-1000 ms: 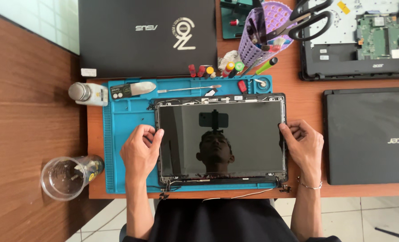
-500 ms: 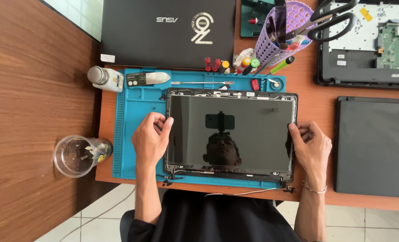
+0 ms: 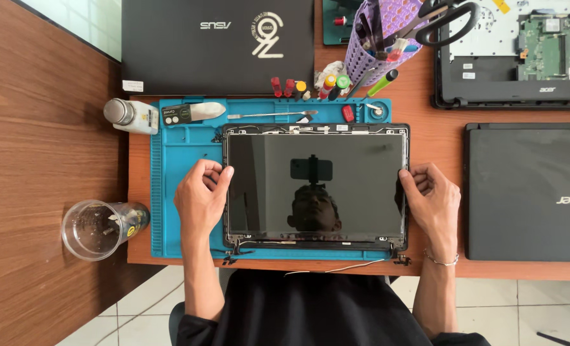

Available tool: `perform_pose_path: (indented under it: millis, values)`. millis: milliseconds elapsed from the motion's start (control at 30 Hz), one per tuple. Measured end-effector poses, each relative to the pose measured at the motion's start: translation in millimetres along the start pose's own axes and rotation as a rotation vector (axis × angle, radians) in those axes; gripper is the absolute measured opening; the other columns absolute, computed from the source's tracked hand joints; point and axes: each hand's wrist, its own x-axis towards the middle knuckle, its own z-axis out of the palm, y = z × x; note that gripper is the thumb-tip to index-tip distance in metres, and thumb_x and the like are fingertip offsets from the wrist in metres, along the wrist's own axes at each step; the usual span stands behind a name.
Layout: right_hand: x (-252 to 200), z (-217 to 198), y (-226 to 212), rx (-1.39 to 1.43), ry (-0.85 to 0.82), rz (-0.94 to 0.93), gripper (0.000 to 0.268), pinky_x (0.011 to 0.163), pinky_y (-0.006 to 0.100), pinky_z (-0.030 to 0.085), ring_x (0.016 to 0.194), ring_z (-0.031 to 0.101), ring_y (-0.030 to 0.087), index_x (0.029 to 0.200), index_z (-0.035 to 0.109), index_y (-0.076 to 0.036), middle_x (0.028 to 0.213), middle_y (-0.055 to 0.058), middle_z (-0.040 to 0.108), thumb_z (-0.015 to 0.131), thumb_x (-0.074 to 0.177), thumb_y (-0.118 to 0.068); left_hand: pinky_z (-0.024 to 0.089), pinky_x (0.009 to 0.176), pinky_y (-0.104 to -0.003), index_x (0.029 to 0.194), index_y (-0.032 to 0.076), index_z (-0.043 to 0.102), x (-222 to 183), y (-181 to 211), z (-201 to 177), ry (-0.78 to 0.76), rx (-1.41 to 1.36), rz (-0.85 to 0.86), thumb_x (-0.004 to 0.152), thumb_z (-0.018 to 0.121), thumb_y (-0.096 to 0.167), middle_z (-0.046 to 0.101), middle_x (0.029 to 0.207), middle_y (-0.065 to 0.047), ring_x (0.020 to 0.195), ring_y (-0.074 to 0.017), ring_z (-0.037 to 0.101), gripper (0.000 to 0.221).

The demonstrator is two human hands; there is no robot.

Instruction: The person removes a black plastic bezel from a laptop screen by hand, then uses a small screwdriver to loosen a screw on the internal display assembly.

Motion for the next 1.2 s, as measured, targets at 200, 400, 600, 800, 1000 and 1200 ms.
perform_pose_path:
  millis: [200,400,600,800,1000,1200]
  values:
    - [-2,0,-1,0.007,0.002,0.008,0.023,0.062,0.024,0.049,0.064,0.058,0.009,0.097,0.07,0.004,0.075,0.006,0.069,0.077,0.096,-0.018,0.051,0.061,-0.032,0.091,0.006,0.069,0,-2,1,-0.001,-0.023,0.002,0.09,0.078,0.03,0.069,0.077,-0.002,0.064,-0.0147,0.064,0.026]
    - [1,-5,3,-0.019,-0.058,-0.023,0.027,0.064,0.025,0.051,0.065,0.059,0.01,0.095,0.068,0.005,0.075,0.007,0.069,0.08,0.093,-0.019,0.052,0.059,-0.031,0.099,0.005,0.068,0,-6,-7,-0.086,-0.085,0.008,0.083,0.082,0.029,0.069,0.08,-0.002,0.065,-0.0138,0.063,0.032]
    - [2,-1,7,-0.06,-0.031,-0.003,0.025,0.064,0.026,0.05,0.066,0.06,0.01,0.097,0.07,0.003,0.075,0.007,0.069,0.079,0.096,-0.02,0.051,0.06,-0.032,0.098,0.006,0.068,0,-8,-2,-0.052,-0.043,0.017,0.085,0.082,0.029,0.069,0.08,-0.002,0.065,-0.0146,0.064,0.031]
    - [0,0,6,-0.036,-0.009,0.0,0.024,0.064,0.026,0.049,0.065,0.058,0.01,0.098,0.07,0.004,0.076,0.007,0.069,0.077,0.099,-0.019,0.051,0.061,-0.031,0.099,0.008,0.069,0,-11,-2,-0.05,-0.055,-0.002,0.088,0.081,0.026,0.07,0.081,-0.001,0.066,-0.0142,0.064,0.025]
    - [-1,-4,11,-0.032,-0.059,-0.038,0.023,0.065,0.025,0.05,0.067,0.059,0.01,0.104,0.069,0.004,0.08,0.007,0.07,0.076,0.099,-0.018,0.053,0.063,-0.029,0.107,0.006,0.068,-5,-16,-8,-0.095,-0.142,0.055,0.087,0.079,0.017,0.068,0.086,-0.001,0.071,-0.0131,0.062,0.025]
    - [-7,3,14,-0.09,-0.005,-0.072,0.024,0.068,0.028,0.052,0.069,0.063,0.013,0.103,0.069,0.004,0.083,0.009,0.071,0.076,0.102,-0.018,0.054,0.065,-0.029,0.111,0.005,0.066,-10,-19,-10,-0.113,-0.18,0.092,0.086,0.08,0.014,0.066,0.088,-0.003,0.072,-0.0138,0.062,0.03]
